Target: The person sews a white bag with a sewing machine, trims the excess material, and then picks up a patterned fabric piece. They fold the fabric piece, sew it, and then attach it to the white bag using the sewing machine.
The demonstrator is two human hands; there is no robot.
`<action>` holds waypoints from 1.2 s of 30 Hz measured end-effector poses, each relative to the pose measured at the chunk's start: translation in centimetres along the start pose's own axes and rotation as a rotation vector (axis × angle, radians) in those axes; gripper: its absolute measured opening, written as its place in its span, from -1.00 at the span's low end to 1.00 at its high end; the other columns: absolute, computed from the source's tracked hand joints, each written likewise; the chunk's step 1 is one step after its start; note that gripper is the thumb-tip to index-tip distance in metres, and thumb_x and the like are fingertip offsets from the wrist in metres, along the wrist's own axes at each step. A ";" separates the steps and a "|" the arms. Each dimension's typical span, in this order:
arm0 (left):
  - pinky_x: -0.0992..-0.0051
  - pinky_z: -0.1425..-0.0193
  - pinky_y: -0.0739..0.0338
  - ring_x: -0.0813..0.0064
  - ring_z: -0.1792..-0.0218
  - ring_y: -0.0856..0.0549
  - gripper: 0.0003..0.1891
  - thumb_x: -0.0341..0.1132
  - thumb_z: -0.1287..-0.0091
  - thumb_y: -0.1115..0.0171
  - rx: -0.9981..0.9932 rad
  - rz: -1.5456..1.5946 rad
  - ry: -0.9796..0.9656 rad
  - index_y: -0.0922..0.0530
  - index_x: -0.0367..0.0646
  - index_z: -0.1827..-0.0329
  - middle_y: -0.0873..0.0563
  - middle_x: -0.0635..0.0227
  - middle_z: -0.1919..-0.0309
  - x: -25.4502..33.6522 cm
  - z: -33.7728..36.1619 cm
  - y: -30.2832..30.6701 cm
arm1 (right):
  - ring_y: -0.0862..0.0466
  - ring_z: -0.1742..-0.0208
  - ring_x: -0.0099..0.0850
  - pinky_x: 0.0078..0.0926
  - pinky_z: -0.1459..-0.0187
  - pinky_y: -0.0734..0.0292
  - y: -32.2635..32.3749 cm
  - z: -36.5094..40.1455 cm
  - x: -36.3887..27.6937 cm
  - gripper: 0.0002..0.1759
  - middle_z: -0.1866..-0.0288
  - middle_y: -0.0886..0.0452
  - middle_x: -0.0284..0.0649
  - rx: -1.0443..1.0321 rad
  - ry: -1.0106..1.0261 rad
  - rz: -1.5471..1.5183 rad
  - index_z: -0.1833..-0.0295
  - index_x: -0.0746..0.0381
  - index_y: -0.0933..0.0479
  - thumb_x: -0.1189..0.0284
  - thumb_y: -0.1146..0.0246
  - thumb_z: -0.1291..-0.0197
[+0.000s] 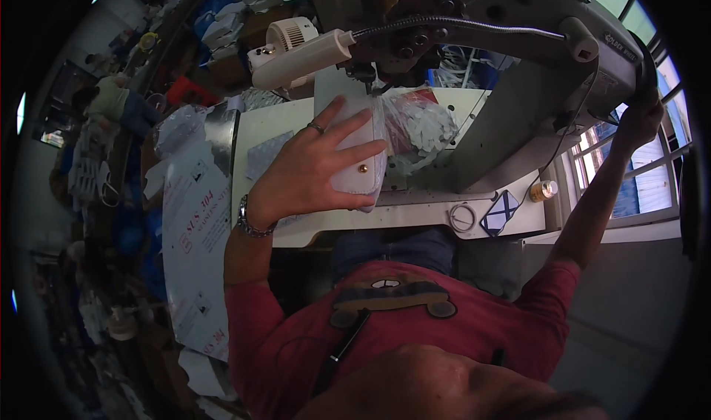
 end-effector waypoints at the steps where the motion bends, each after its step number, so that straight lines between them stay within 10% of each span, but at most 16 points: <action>1: -0.05 -0.50 -0.55 -0.11 -0.68 -0.26 -0.17 0.15 0.03 -0.70 0.000 -0.001 0.001 -0.69 0.20 -0.40 -0.45 0.28 -0.61 0.0 0.0 0.0 | -0.82 0.06 -0.33 -0.32 -0.03 -0.71 0.1 0.2 -0.2 -0.36 0.06 -0.82 -0.17 0.000 -0.002 -0.013 -0.16 0.26 -0.71 -0.14 -0.20 -0.55; 36: -0.04 -0.54 -0.50 -0.10 -0.68 -0.25 -0.18 0.10 0.07 -0.72 -0.003 -0.016 -0.044 -0.71 0.20 -0.37 -0.44 0.29 -0.62 -0.4 0.1 -0.1 | -0.82 -0.01 -0.30 -0.29 -0.09 -0.70 -0.1 -1.1 1.2 -0.28 0.03 -0.83 -0.18 -0.033 -0.049 0.106 -0.15 0.20 -0.73 -0.27 -0.17 -0.49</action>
Point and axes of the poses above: each hand's wrist, its own z-axis away from the middle knuckle, its own y-axis out of the back of the hand, x = y × z, the point moved 3 cm from there along -z, towards the middle knuckle
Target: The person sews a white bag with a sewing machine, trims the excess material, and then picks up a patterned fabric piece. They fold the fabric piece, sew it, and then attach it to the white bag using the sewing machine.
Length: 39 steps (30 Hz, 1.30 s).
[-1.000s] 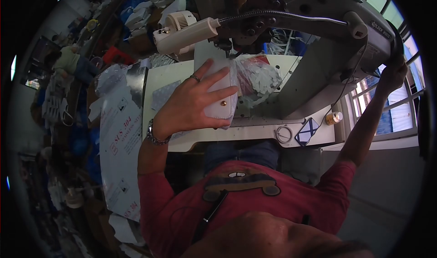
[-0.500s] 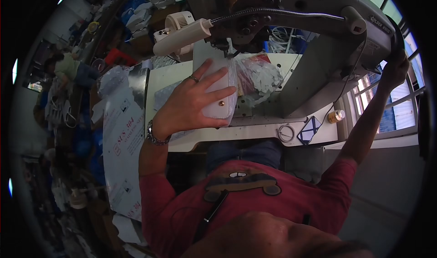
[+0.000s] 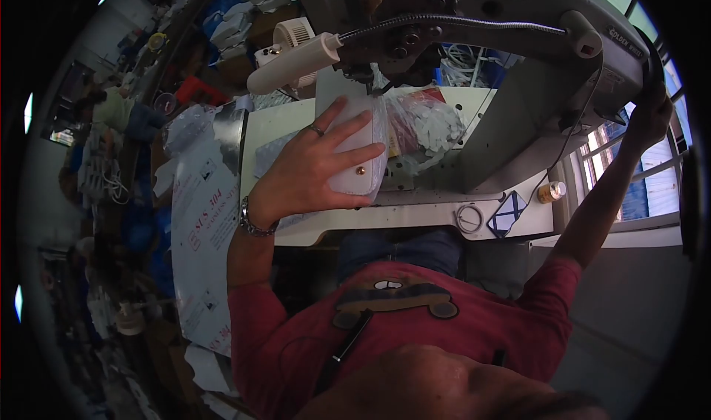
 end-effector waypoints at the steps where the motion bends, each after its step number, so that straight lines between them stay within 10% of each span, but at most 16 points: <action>1: -0.04 -0.54 -0.50 -0.10 -0.68 -0.25 -0.18 0.10 0.07 -0.72 -0.001 0.000 0.001 -0.71 0.20 -0.37 -0.44 0.29 -0.62 0.0 0.0 0.0 | -0.83 -0.01 -0.30 -0.29 -0.09 -0.70 0.1 0.2 -0.1 -0.28 0.02 -0.83 -0.19 0.004 -0.008 -0.024 -0.16 0.20 -0.73 -0.27 -0.17 -0.48; 14: -0.03 -0.53 -0.51 -0.15 -0.66 -0.28 -0.20 0.12 0.01 -0.68 0.033 -0.033 0.033 -0.69 0.19 -0.39 -0.47 0.23 -0.59 0.8 -0.3 -0.3 | -0.76 -0.19 -0.35 -0.40 -0.23 -0.56 0.8 6.7 1.6 -0.43 -0.18 -0.79 -0.20 -0.349 -0.161 -0.601 -0.31 0.36 -0.63 0.05 -0.04 -0.70; 28: 0.00 -0.57 -0.46 -0.13 -0.63 -0.34 -0.21 0.08 -0.17 -0.62 0.035 0.013 0.014 -0.59 0.11 -0.50 -0.48 0.22 -0.59 -0.3 -0.7 -0.1 | -0.77 -0.06 -0.48 -0.48 -0.12 -0.62 0.7 -1.6 -2.4 -0.41 -0.04 -0.83 -0.19 -0.147 -0.017 -0.370 -0.29 0.17 -0.73 -0.09 -0.33 -0.49; 32: 0.16 -0.43 -0.52 0.17 -0.45 -0.58 -0.40 -0.17 -0.38 -0.51 0.182 0.286 0.281 -0.58 -0.05 -0.47 -0.63 0.12 -0.42 -4.8 -2.0 2.1 | -0.80 -0.03 -0.42 -0.42 -0.12 -0.63 -2.3 -8.6 -2.5 -0.38 -0.04 -0.84 -0.13 -0.385 0.163 -0.086 -0.36 0.10 -0.69 -0.13 -0.24 -0.51; 36: 0.14 -0.34 -0.55 0.14 -0.36 -0.63 -0.43 -0.15 -0.40 -0.45 0.273 0.017 0.344 -0.57 -0.06 -0.46 -0.67 0.10 -0.35 -13.3 -6.8 0.8 | -0.78 0.14 -0.39 -0.36 -0.03 -0.62 4.4 -2.7 -22.6 -0.27 0.13 -0.82 -0.15 -0.749 0.033 0.269 -0.23 0.16 -0.73 -0.28 -0.14 -0.47; 39: 0.14 -0.28 -0.58 0.12 -0.29 -0.67 -0.44 -0.14 -0.42 -0.40 0.204 -0.070 0.337 -0.56 -0.07 -0.45 -0.70 0.09 -0.29 -18.6 -9.6 -1.7 | -0.76 0.21 -0.41 -0.39 0.03 -0.60 1.7 -1.9 -13.7 -0.31 0.23 -0.79 -0.19 -0.411 0.042 0.162 -0.13 0.19 -0.75 -0.23 -0.14 -0.49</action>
Point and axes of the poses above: each hand's wrist, its own z-axis away from the middle knuckle, its own y-axis out of the back of the hand, x = y × z, the point moved 3 cm from there along -z, towards the middle knuckle
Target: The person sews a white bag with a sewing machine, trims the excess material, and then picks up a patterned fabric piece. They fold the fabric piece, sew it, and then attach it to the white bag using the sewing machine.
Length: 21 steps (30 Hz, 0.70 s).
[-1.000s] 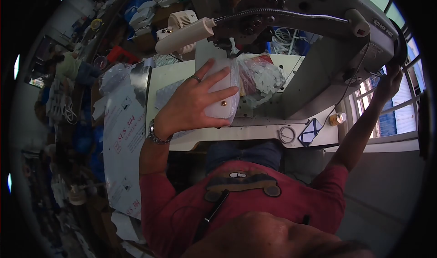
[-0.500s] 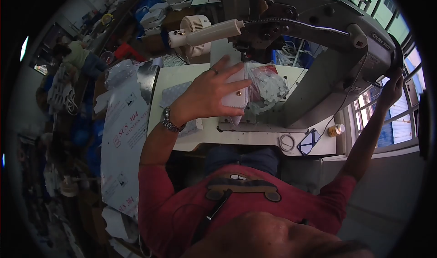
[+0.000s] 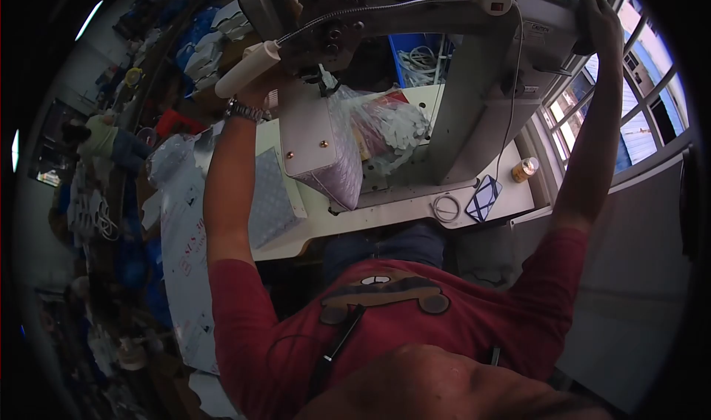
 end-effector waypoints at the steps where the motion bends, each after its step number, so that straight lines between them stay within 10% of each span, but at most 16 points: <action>1: 0.13 -0.25 -0.59 0.11 -0.26 -0.68 -0.45 -0.14 -0.42 -0.39 -0.010 -0.021 -0.006 -0.56 -0.07 -0.44 -0.71 0.09 -0.27 -0.9 -0.9 -1.1 | -0.75 0.18 -0.42 -0.41 0.02 -0.60 -1.2 -0.6 3.9 -0.36 0.20 -0.79 -0.20 0.088 -0.009 -0.183 -0.12 0.20 -0.75 -0.17 -0.15 -0.53; 4: 0.12 -0.19 -0.62 0.09 -0.19 -0.72 -0.46 -0.12 -0.43 -0.35 0.004 -0.048 -0.044 -0.55 -0.08 -0.44 -0.74 0.08 -0.21 -1.7 -1.9 -3.5 | -0.78 0.07 -0.44 -0.42 -0.07 -0.59 -5.1 5.9 11.0 -0.51 0.05 -0.81 -0.17 0.316 -0.005 -0.500 -0.16 0.23 -0.73 0.05 -0.11 -0.66; 7: 0.11 -0.12 -0.65 0.07 -0.12 -0.76 -0.48 -0.11 -0.45 -0.30 0.014 -0.048 -0.089 -0.54 -0.09 -0.43 -0.77 0.07 -0.15 -1.7 -1.1 -4.3 | -0.84 0.16 -0.42 -0.47 0.07 -0.66 -10.3 12.1 17.0 -0.57 0.04 -0.82 -0.18 -0.134 -0.092 -0.378 -0.19 0.30 -0.68 0.14 -0.19 -0.64; 12: 0.07 -0.06 -0.68 0.03 -0.05 -0.80 -0.49 -0.09 -0.45 -0.25 0.164 -0.213 -0.229 -0.54 -0.08 -0.40 -0.80 0.06 -0.08 -0.4 1.9 -3.7 | -0.85 0.07 -0.41 -0.50 0.01 -0.68 -4.7 7.1 14.1 -0.50 0.08 -0.81 -0.16 0.245 -0.167 -0.770 -0.13 0.36 -0.70 0.08 -0.20 -0.63; 14: 0.07 -0.02 -0.70 0.02 -0.01 -0.81 -0.50 -0.08 -0.37 -0.31 0.133 -0.228 0.200 -0.57 -0.07 -0.34 -0.82 0.08 0.00 4.8 2.8 0.0 | -0.85 0.05 -0.38 -0.45 -0.03 -0.67 -2.3 1.4 11.9 -0.43 0.12 -0.83 -0.17 0.124 -0.060 -0.531 -0.14 0.25 -0.73 -0.07 -0.19 -0.57; 21: 0.08 -0.07 -0.64 -0.06 0.00 -0.75 -0.60 0.00 -0.35 -0.34 0.353 -0.146 0.069 -0.64 -0.15 0.00 -0.75 0.07 0.11 5.7 4.4 0.3 | -0.86 0.03 -0.29 -0.29 -0.06 -0.68 -2.7 -1.9 8.7 -0.23 0.15 -0.85 -0.18 0.105 0.049 -0.047 -0.15 0.07 -0.77 -0.39 -0.08 -0.44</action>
Point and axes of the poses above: each hand's wrist, its own z-axis away from the middle knuckle, its own y-axis out of the back of the hand, x = y × z, the point moved 3 cm from there along -z, towards the middle knuckle
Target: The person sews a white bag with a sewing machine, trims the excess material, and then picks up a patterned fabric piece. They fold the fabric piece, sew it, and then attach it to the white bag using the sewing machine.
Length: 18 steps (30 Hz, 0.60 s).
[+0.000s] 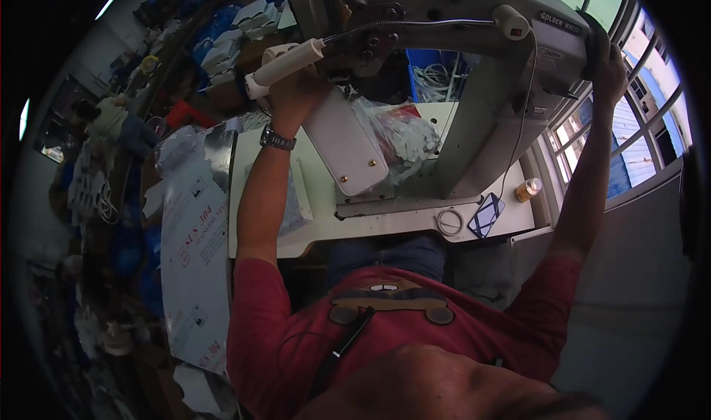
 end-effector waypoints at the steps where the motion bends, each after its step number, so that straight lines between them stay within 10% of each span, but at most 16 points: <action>1: 0.08 -0.06 -0.65 -0.06 -0.03 -0.75 -0.58 -0.01 -0.33 -0.37 -0.090 0.030 0.074 -0.64 -0.16 -0.04 -0.75 0.05 0.09 0.6 0.1 0.8 | -0.86 0.04 -0.30 -0.27 -0.06 -0.68 -0.1 0.8 0.2 -0.22 0.18 -0.85 -0.20 -0.037 -0.091 -0.101 -0.14 0.05 -0.77 -0.41 -0.06 -0.44; 6: 0.09 -0.09 -0.67 -0.06 -0.14 -0.70 -0.52 -0.11 -0.27 -0.47 0.145 0.142 0.060 -0.59 -0.17 -0.15 -0.68 -0.01 -0.10 5.3 3.4 7.0 | -0.86 0.06 -0.32 -0.25 -0.07 -0.68 -0.1 1.8 0.3 -0.22 0.25 -0.85 -0.23 -0.032 -0.172 -0.168 -0.14 0.03 -0.76 -0.42 -0.04 -0.45; 14: 0.07 -0.45 -0.44 0.01 -0.41 -0.45 -0.32 -0.29 -0.01 -0.50 -0.265 0.368 -0.048 -0.57 -0.17 -0.30 -0.52 0.08 -0.41 3.4 13.5 20.4 | -0.85 0.03 -0.34 -0.31 -0.06 -0.67 1.0 3.1 0.5 -0.30 0.18 -0.85 -0.17 0.052 -0.095 -0.160 -0.14 0.12 -0.77 -0.30 -0.19 -0.46; 18: 0.08 -0.49 -0.40 0.04 -0.42 -0.48 -0.32 -0.28 -0.03 -0.48 -0.390 0.568 0.144 -0.59 -0.19 -0.31 -0.54 0.07 -0.43 -3.5 20.3 24.8 | -0.82 0.01 -0.35 -0.43 -0.07 -0.70 3.4 7.6 1.4 -0.50 -0.07 -0.80 -0.11 0.116 -0.093 -0.573 -0.16 0.42 -0.69 0.13 -0.38 -0.51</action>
Point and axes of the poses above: each hand's wrist, its own z-axis away from the middle knuckle, its own y-axis out of the back of the hand, x = y × z, the point moved 3 cm from there along -z, towards the middle knuckle
